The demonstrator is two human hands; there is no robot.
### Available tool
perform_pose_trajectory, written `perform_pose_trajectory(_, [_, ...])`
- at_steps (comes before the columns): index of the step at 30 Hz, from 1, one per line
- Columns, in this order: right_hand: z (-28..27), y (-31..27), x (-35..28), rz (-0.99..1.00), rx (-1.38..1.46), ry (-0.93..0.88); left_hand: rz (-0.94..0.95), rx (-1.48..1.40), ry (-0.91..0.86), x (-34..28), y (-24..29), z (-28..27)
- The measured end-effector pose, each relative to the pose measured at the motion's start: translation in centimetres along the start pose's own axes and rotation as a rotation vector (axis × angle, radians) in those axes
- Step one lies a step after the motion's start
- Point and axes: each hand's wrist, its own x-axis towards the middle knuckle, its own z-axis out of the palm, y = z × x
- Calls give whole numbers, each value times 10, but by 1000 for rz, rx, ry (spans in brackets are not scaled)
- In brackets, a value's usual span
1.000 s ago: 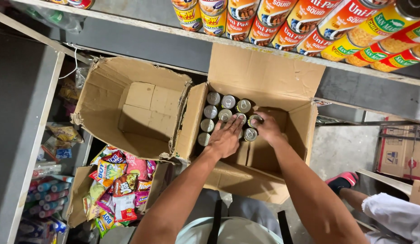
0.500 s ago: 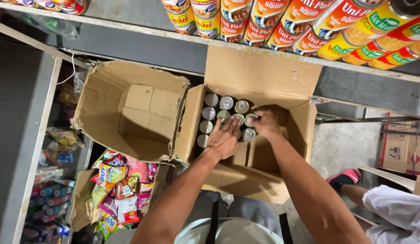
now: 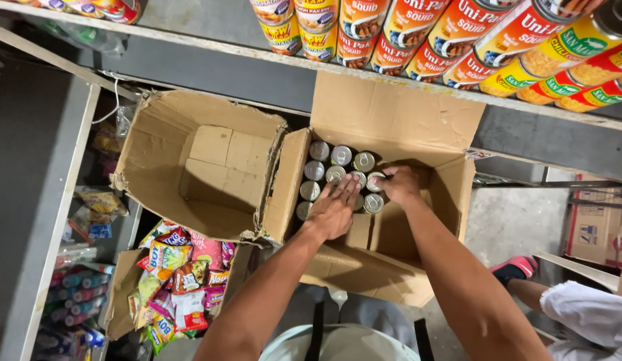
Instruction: Transferring and organizing canned food items from a grocery shelf into a cardboard box.
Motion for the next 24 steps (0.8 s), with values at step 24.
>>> perform_pose_trajectory(24, [18,84,-11,140,740,-52,-137,-44,-93,35,0,-38])
